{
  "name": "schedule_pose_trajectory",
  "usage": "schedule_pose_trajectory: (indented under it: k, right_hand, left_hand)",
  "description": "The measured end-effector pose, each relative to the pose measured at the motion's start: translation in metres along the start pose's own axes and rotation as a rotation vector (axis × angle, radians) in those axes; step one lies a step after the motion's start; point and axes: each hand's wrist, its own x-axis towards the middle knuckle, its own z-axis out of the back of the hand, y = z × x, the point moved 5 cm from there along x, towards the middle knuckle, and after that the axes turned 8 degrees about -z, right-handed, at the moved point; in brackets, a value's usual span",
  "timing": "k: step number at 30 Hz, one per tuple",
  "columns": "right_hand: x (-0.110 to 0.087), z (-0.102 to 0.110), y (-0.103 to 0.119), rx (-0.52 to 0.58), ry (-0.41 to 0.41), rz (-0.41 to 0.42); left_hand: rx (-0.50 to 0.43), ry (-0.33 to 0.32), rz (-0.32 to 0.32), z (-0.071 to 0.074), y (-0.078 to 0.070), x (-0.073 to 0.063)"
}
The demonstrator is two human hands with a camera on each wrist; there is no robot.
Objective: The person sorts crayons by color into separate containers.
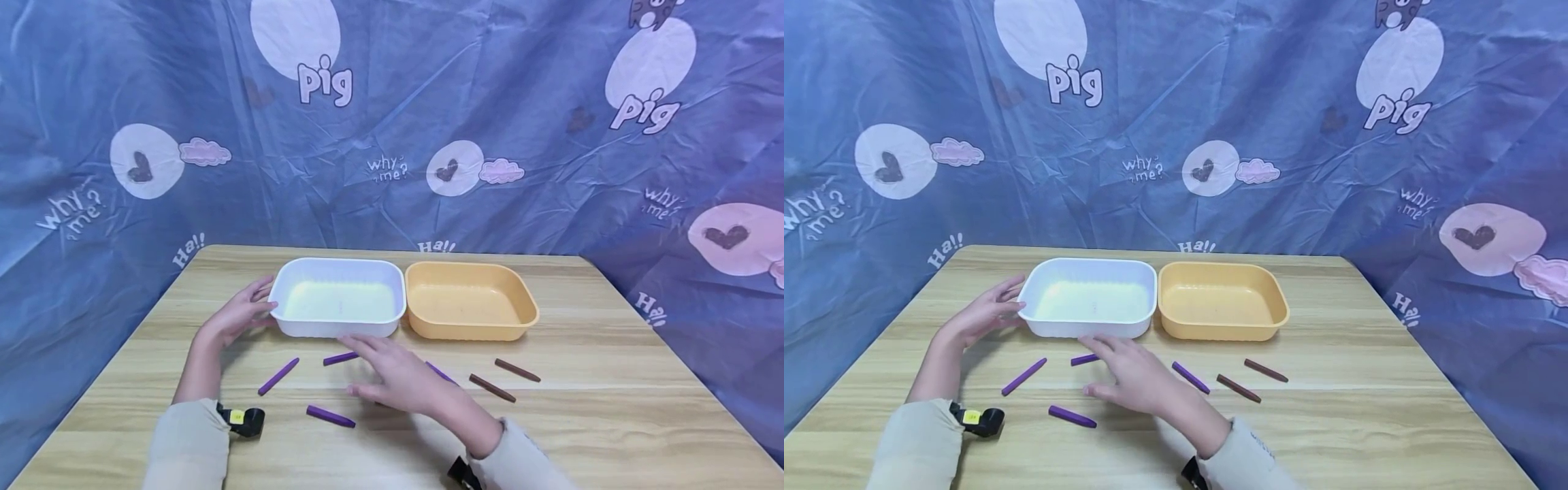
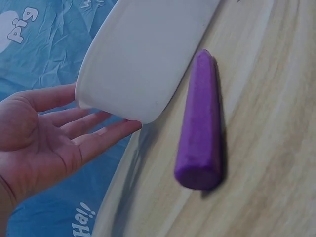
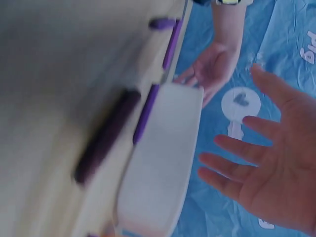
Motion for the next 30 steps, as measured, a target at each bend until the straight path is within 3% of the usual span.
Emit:
schedule_pose_trajectory:
  k: [11, 16, 30]
  right_hand:
    - [0.009, -0.038, 0.017, 0.015, 0.219, -0.104]
    - [0.011, -0.048, 0.018, -0.005, 0.297, -0.105]
    - [0.006, -0.055, 0.025, -0.029, 0.31, -0.064]
  left_hand:
    - [-0.019, 0.009, 0.002, 0.002, 0.0, 0.001]
    - [-0.021, 0.009, 0.001, 0.001, -0.002, 0.002]
    - [-0.051, -0.011, 0.0, 0.0, 0.003, -0.001]
